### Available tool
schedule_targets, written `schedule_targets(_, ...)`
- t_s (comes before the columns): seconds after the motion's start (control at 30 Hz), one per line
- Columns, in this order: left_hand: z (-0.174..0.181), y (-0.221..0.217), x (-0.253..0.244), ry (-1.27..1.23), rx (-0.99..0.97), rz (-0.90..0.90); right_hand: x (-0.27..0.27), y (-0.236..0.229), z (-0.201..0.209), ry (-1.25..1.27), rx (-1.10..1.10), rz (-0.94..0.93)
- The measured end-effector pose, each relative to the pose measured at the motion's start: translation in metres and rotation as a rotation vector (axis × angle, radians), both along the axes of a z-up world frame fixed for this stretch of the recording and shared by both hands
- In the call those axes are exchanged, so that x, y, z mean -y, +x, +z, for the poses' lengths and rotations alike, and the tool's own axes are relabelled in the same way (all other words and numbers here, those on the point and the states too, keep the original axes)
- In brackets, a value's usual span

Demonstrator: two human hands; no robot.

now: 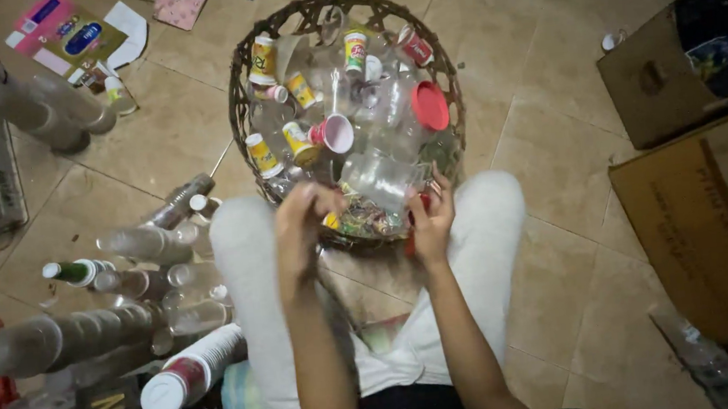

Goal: The recorder is removing labels and stickers from various used plastic cups using their fingers and a small blade.

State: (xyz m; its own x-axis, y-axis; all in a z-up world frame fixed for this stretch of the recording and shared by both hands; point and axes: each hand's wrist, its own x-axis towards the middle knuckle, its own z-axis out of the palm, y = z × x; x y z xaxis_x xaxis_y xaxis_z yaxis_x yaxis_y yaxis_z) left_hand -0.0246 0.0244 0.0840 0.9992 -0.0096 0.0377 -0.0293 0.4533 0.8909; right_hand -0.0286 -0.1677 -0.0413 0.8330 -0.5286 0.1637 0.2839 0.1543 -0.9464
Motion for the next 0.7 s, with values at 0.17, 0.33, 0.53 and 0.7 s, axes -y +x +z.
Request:
schedule_targets(0.17, -0.118, 0.034, 0.048, -0.070, -0.283, 0.013, -0.003, 0.001, -0.009, 0.084, 0.032, 0.079)
schedule_targets(0.33, -0.070, 0.024, 0.054, -0.468, -0.457, -0.076, -0.011, -0.001, -0.017, -0.097, 0.124, 0.066)
schedule_targets(0.53, -0.073, 0.032, 0.051, -0.680, -0.397, -0.150, -0.002, -0.002, -0.041, -0.143, 0.023, 0.145)
schedule_targets(0.7, -0.081, 0.037, 0.053, -0.794, -0.349, -0.030, -0.006, -0.005, -0.040, -0.186, -0.055, 0.176)
